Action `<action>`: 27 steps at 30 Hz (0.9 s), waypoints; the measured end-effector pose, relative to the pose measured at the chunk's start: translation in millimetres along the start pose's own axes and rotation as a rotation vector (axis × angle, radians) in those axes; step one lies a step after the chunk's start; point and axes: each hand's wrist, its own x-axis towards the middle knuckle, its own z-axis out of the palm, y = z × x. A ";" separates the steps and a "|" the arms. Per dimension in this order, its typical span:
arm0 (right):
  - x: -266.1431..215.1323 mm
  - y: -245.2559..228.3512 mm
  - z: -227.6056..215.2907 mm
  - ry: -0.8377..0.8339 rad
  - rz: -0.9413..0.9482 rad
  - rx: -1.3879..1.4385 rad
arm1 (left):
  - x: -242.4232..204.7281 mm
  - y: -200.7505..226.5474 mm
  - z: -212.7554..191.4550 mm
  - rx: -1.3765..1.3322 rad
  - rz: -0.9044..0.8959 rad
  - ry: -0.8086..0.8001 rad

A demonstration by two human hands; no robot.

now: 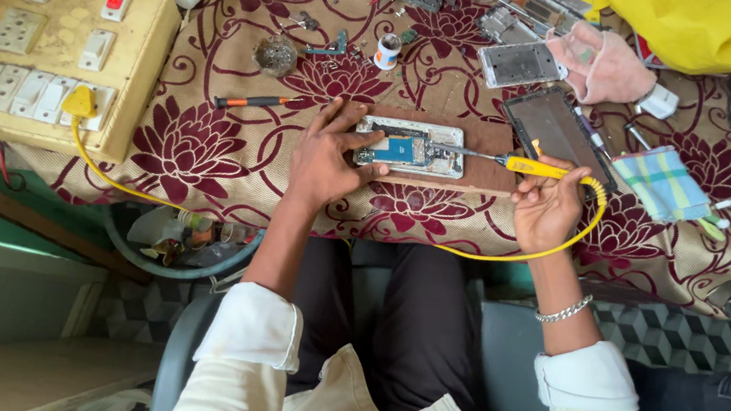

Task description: The person uses a soldering iron to apply heat to a small circuit board placed on a wooden block. The hands hold the board steady while the tool is applied to specific points on the board. The person continues to reposition the iron and board throughout the clip.

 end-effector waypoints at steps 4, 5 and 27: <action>-4.2 5.2 0.1 -0.008 -0.012 0.015 | -1.7 -1.6 0.3 0.020 -0.021 -0.013; -4.1 3.5 -0.3 -0.010 -0.014 0.024 | -1.1 -1.0 0.8 0.021 -0.020 -0.012; -4.4 1.4 5.2 0.002 -0.004 0.011 | -0.5 -5.8 6.5 0.044 0.009 0.002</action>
